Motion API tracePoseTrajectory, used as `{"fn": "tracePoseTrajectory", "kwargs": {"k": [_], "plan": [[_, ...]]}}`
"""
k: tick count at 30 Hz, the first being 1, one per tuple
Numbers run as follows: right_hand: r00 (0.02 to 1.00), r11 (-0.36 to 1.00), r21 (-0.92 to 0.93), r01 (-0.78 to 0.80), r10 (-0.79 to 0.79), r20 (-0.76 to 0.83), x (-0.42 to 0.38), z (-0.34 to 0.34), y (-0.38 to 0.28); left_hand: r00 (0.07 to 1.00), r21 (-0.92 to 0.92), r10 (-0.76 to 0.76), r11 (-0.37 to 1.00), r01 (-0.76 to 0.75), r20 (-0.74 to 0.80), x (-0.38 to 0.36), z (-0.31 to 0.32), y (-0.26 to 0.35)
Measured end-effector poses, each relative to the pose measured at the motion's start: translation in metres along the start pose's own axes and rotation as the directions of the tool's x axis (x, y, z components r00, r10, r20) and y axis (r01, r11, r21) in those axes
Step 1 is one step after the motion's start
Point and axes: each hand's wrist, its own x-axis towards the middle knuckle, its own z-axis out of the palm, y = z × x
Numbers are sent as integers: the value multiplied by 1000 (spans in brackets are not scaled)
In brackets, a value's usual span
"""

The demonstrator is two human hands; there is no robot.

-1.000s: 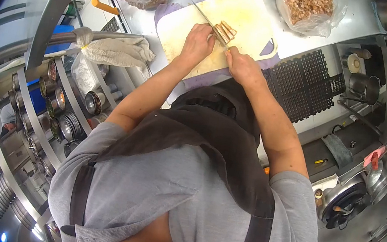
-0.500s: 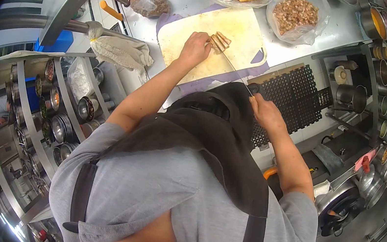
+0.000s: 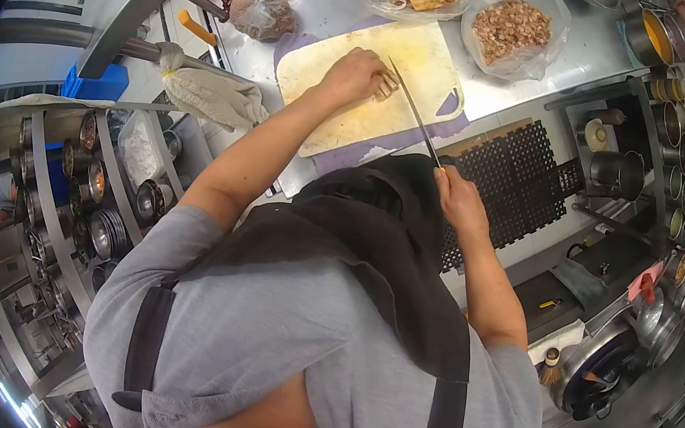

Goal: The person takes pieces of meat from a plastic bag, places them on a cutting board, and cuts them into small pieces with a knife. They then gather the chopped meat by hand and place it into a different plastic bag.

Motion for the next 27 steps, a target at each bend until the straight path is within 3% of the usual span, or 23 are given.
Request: {"fn": "tracePoseTrajectory", "kwargs": {"k": [4,6,9,10,12,14,15,17,18,20,23,27], "plan": [[999,1000,3,-25,25,-20,-3,4,6,998,46,-42,998,40,45,14,7,6],[988,988,60,-145,142,63,-4,2,4,996,36,-71,997,69,47,22,10,8],[984,983,73,-171,166,64,-6,6,8,981,78,-156,986,148,116,32,10,8],[984,983,70,-171,167,64,-6,10,13,978,67,-144,989,135,153,33,9,8],[997,999,51,11,-7,-81,-6,14,18,973,51,-133,991,126,189,32,9,6],[998,997,70,-29,33,-50,-9,10,17,973,-14,18,1000,-15,231,26,8,-3],[997,993,91,-70,72,-20,-9,7,13,973,-13,13,1000,-10,230,24,6,-5],[998,996,74,-58,59,-10,-7,3,7,996,-67,-64,995,68,56,18,4,-7],[999,997,57,-49,49,-4,-8,2,5,996,-69,-69,995,73,56,13,4,-9],[995,996,42,-75,72,62,-5,-3,0,986,-127,-89,989,70,-144,2,5,-12],[987,996,-13,-85,86,133,1,-10,-11,998,0,-57,998,57,-38,-6,2,-6],[988,998,-65,-24,34,149,9,-12,-7,996,27,-43,999,45,-72,-9,6,3]]}}
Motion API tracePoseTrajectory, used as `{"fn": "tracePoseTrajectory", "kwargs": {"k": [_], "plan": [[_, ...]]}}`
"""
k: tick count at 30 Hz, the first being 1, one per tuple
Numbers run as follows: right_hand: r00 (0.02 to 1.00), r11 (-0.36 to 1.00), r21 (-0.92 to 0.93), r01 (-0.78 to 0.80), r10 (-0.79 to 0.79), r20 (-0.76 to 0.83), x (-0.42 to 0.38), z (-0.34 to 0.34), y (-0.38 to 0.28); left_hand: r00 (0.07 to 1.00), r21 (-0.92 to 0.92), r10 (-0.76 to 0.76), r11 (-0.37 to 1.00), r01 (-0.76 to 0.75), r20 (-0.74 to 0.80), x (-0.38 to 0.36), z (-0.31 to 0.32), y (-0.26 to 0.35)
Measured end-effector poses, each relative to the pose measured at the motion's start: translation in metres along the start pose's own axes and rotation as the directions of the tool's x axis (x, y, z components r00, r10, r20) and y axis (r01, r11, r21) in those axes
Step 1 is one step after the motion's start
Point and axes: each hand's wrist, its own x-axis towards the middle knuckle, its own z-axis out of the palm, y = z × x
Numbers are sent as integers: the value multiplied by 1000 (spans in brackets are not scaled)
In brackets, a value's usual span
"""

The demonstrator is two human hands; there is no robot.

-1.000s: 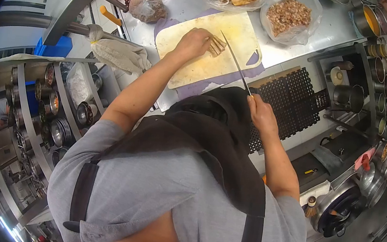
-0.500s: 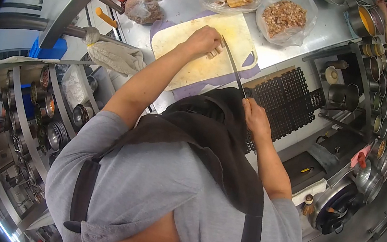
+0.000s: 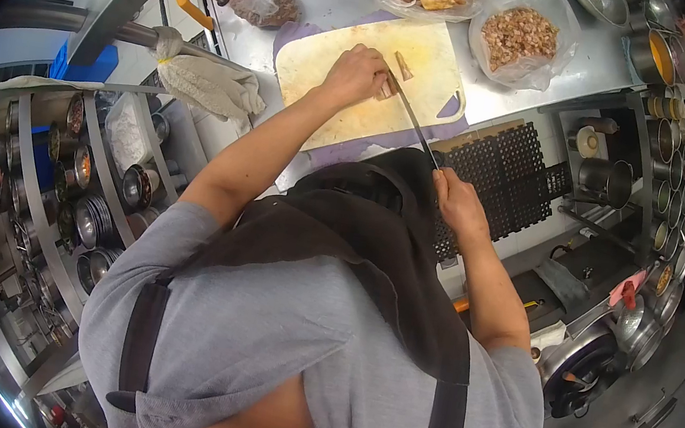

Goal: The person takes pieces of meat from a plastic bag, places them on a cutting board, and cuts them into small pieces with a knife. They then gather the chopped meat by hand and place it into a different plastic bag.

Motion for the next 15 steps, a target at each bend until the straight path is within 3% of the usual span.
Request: {"fn": "tracePoseTrajectory", "kwargs": {"k": [6,10,13,15], "plan": [[1000,999,-35,-27,28,10,23,17,-5,999,11,-6,1000,6,41,0,7,-3],[999,998,-63,-29,27,-25,24,22,-2,999,-10,-7,1000,7,-44,-4,9,0],[999,1000,-14,-27,26,-37,10,18,-10,999,7,-37,999,38,-40,-2,7,2],[996,985,173,-6,21,-84,1,12,-16,999,30,-45,999,45,-7,0,4,3]]}}
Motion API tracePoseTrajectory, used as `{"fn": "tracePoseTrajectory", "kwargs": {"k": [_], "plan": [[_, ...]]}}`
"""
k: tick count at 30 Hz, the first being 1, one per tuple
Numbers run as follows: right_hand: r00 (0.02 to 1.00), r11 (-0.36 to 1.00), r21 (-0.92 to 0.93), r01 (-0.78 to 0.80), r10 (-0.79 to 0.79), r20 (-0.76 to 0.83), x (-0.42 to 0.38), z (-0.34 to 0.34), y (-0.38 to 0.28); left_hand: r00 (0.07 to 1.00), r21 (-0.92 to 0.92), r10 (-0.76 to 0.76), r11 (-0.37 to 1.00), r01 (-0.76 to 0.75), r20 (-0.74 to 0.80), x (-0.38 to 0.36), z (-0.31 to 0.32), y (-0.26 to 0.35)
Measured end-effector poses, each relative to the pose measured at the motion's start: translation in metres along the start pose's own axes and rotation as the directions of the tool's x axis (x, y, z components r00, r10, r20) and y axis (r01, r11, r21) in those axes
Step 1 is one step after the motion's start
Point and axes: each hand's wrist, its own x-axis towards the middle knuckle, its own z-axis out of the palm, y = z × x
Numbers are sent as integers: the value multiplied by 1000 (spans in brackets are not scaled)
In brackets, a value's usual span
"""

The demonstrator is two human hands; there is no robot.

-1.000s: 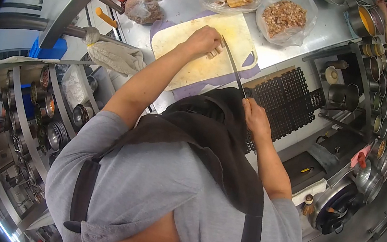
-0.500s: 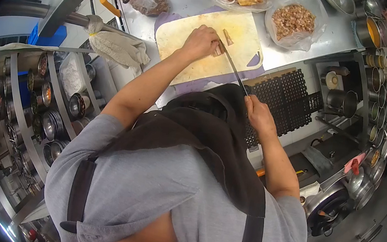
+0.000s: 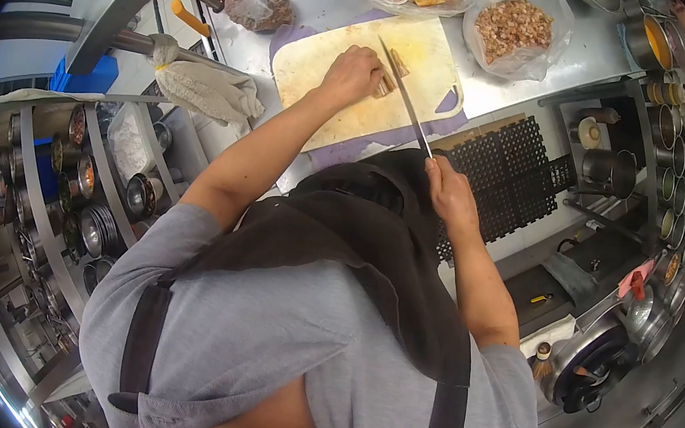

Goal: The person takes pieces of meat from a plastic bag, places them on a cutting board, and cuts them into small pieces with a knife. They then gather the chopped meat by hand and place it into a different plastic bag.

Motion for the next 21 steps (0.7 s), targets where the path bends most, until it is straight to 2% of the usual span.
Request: {"fn": "tracePoseTrajectory", "kwargs": {"k": [1,3,4,5,6,8,9,10,11,12,14,15,17,18,20,21], "plan": [[1000,1000,-2,-1,1,-2,0,0,1,999,-9,-29,1000,29,14,4,-3,1],[993,993,56,-106,109,-49,-1,-1,3,999,-21,-47,999,47,27,17,-3,0],[992,993,56,-108,112,-55,-1,-3,2,998,-37,57,998,-55,41,27,-1,-3],[979,978,64,-198,201,-31,0,-6,0,986,-55,159,986,-156,54,32,2,-5],[958,956,69,-286,287,-5,0,-7,-2,985,-56,161,986,-158,53,35,-3,-2],[956,954,78,-291,292,-2,-3,-6,0,896,-77,232,973,-219,378,42,-14,4],[955,952,86,-295,296,3,-5,-5,2,895,-78,234,972,-221,380,42,-17,4],[955,951,90,-297,298,1,-7,-3,7,862,-45,238,969,-245,448,41,-21,1],[973,972,52,-227,229,-37,-9,1,15,822,-13,239,962,-272,516,39,-24,-1],[985,987,11,-160,160,-70,-11,4,19,818,-13,242,961,-276,522,32,-28,-2],[984,986,40,-162,165,-65,-15,7,20,851,48,302,933,-356,428,15,-36,-4],[985,985,62,-159,163,-60,-15,9,19,851,50,299,934,-354,432,12,-31,-7],[985,985,68,-161,165,-53,-13,10,16,909,87,284,942,-324,305,4,-20,-10],[985,984,70,-163,167,-52,-12,10,15,909,88,281,943,-321,307,2,-19,-8],[986,987,57,-151,155,-67,-7,12,15,962,1,155,987,-160,223,-4,-14,2],[987,990,43,-137,140,-83,-4,13,14,963,0,153,988,-157,222,-8,-11,7]]}}
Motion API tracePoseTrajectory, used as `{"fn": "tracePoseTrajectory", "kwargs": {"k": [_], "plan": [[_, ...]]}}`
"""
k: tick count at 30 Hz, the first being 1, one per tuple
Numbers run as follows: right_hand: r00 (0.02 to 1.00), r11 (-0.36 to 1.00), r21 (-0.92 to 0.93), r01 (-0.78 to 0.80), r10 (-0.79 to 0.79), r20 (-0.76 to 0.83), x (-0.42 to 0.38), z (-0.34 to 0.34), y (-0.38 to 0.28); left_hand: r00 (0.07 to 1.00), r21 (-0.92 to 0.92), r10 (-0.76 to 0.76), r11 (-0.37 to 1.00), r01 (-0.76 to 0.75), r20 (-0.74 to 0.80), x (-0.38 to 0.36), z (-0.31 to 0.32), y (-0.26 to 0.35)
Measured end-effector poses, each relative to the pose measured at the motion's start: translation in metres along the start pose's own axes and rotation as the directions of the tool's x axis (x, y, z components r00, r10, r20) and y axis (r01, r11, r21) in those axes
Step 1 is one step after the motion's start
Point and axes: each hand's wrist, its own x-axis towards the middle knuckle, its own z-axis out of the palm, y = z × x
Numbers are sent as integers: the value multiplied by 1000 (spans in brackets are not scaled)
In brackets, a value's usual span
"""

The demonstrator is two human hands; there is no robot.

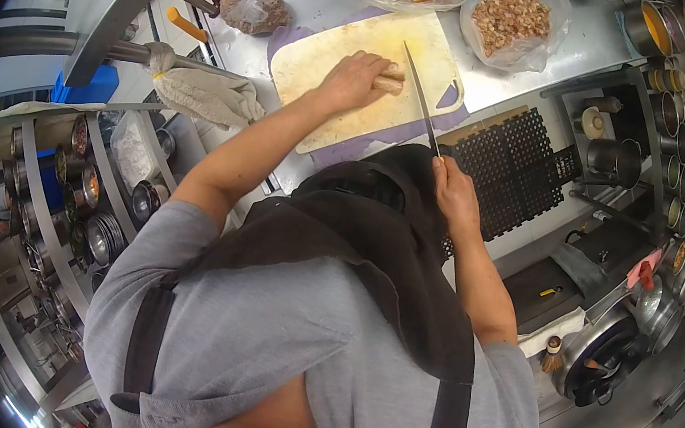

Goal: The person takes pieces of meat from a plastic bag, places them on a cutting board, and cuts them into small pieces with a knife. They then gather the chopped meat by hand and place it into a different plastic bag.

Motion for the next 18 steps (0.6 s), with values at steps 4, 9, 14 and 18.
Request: {"fn": "tracePoseTrajectory", "kwargs": {"k": [4,9,14,18], "plan": [[1000,999,-45,17,-16,25,11,3,-3,983,-23,-153,988,151,-101,-11,13,20],[992,987,-117,114,-107,66,17,3,-5,956,-16,-192,981,193,-223,-17,18,17],[987,977,-143,158,-152,51,19,1,-6,941,-120,-148,986,116,-303,-22,22,14],[983,963,-201,177,-165,77,24,3,-9,930,-163,-123,984,69,-347,-28,31,10]]}}
